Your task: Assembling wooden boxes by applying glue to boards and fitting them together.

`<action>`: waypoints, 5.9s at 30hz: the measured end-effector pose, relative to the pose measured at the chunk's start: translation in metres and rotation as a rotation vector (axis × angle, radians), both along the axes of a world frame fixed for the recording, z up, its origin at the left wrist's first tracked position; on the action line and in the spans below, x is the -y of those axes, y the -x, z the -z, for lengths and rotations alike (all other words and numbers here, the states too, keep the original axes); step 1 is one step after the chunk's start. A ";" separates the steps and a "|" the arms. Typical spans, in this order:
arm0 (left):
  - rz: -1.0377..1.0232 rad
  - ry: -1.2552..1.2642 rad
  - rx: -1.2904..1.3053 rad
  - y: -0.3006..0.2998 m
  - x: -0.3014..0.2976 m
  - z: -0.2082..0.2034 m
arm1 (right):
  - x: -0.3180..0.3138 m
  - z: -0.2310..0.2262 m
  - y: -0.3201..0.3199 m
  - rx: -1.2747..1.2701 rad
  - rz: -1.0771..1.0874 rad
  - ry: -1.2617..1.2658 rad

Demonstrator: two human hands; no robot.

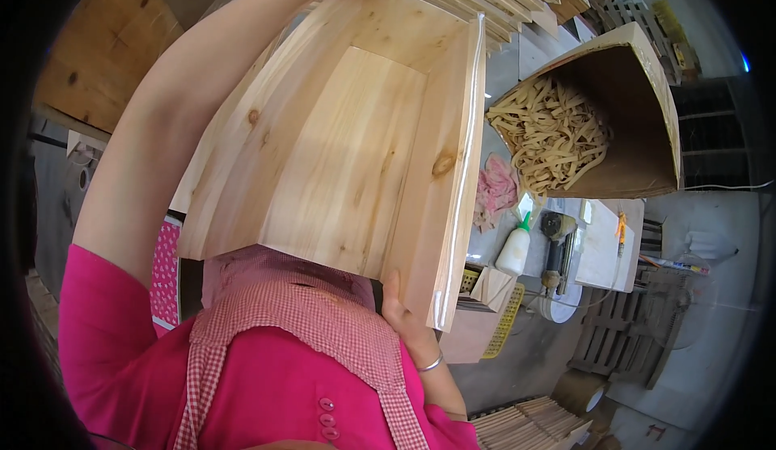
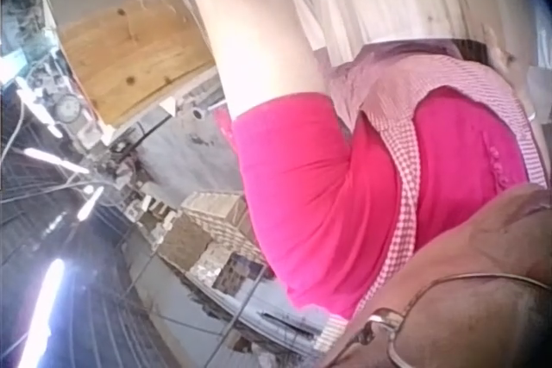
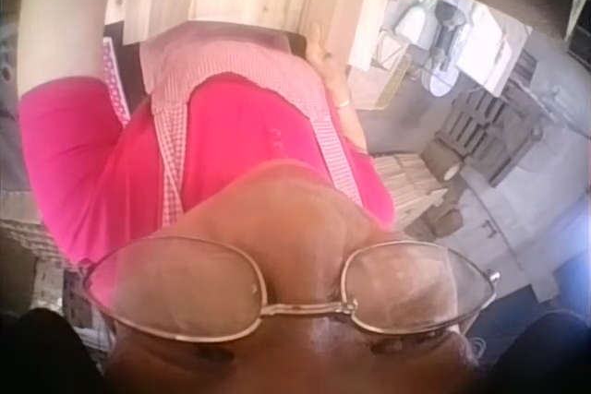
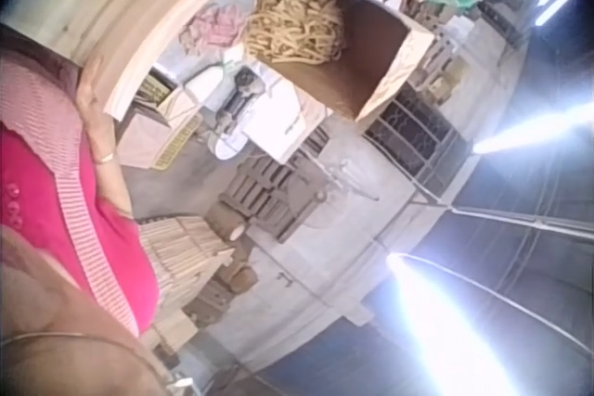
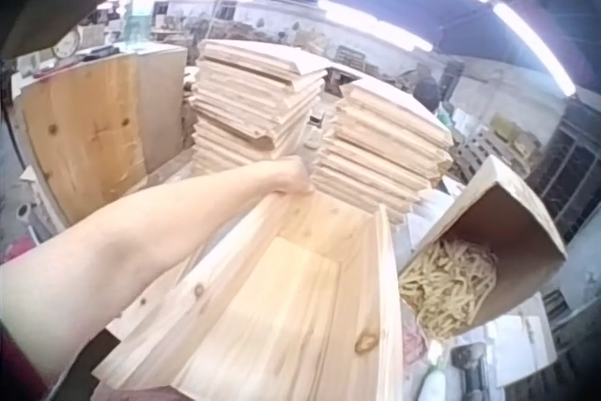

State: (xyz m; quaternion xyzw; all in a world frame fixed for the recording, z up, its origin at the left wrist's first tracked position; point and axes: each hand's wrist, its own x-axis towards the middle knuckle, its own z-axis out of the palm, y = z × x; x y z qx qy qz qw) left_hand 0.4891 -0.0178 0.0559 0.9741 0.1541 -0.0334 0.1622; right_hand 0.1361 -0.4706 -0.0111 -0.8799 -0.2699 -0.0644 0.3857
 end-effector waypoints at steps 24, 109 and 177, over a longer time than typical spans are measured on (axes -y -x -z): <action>-1.266 2.110 0.960 0.511 0.068 0.125 | 0.015 -0.044 -0.055 0.006 0.187 -0.615; 0.350 0.567 0.855 0.461 0.093 -0.019 | -0.091 -0.149 -0.014 0.864 -0.258 0.460; -0.030 0.888 0.447 0.310 0.069 -0.056 | -0.010 0.068 -0.357 0.122 0.553 0.265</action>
